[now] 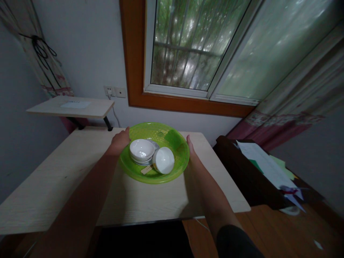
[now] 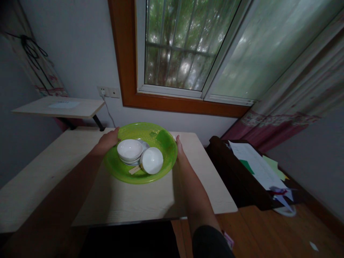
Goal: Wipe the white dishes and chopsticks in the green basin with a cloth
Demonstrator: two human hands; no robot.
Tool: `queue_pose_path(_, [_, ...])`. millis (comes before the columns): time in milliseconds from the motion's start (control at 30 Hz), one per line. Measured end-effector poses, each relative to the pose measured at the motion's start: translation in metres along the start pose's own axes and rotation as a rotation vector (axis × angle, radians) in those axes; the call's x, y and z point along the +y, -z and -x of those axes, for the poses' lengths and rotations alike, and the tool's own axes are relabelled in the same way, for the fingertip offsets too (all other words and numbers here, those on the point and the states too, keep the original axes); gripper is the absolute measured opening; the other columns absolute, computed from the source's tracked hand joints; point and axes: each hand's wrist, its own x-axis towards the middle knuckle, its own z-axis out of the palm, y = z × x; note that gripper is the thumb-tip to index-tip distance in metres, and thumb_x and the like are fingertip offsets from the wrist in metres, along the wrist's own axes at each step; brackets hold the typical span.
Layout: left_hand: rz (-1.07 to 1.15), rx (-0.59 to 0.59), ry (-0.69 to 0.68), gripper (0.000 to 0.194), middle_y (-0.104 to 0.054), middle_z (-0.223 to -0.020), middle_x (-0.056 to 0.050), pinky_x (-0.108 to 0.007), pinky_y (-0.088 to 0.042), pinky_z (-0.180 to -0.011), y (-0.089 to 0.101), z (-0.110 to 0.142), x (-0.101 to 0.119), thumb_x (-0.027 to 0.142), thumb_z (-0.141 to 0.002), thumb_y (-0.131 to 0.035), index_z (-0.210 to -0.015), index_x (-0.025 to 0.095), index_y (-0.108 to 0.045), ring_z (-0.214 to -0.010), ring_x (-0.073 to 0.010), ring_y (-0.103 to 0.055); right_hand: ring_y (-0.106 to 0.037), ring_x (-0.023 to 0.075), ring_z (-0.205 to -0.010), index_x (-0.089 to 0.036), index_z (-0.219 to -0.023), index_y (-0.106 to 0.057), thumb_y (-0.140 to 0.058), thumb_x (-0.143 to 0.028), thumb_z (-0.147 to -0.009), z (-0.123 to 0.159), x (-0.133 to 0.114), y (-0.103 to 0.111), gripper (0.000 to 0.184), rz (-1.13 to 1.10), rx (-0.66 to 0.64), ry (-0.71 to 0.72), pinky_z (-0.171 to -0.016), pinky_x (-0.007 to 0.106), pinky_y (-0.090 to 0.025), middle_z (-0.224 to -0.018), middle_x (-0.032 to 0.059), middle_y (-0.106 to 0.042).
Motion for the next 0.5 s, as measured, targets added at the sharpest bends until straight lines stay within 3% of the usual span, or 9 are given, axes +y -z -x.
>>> queue_pose_path(267, [-0.008,0.001,-0.011,0.069,-0.071,-0.137,-0.025,-0.041,-0.056,-0.096,-0.001,0.002,-0.001,0.028,-0.098,-0.058,-0.163,0.016,-0.041,-0.121,-0.0365,-0.073,-0.074,0.0353,-0.126,-0.027,-0.137,-0.068,-0.025,-0.070,-0.109,0.039,0.019,0.009,0.067,-0.077,0.102,0.101,-0.117,0.063,-0.051,-0.118,0.0106,-0.084])
queue_pose_path(500, [-0.013,0.000,-0.011,0.073,-0.070,-0.139,-0.025,-0.041,-0.055,-0.095,-0.001,0.001,-0.001,0.028,-0.097,-0.060,-0.166,0.016,-0.039,-0.122,-0.0370,-0.072,-0.069,0.0345,-0.134,-0.033,-0.136,-0.068,-0.037,-0.066,-0.108,0.075,0.040,0.003,0.054,-0.151,0.070,0.191,-0.119,0.064,-0.050,-0.124,0.0061,-0.082])
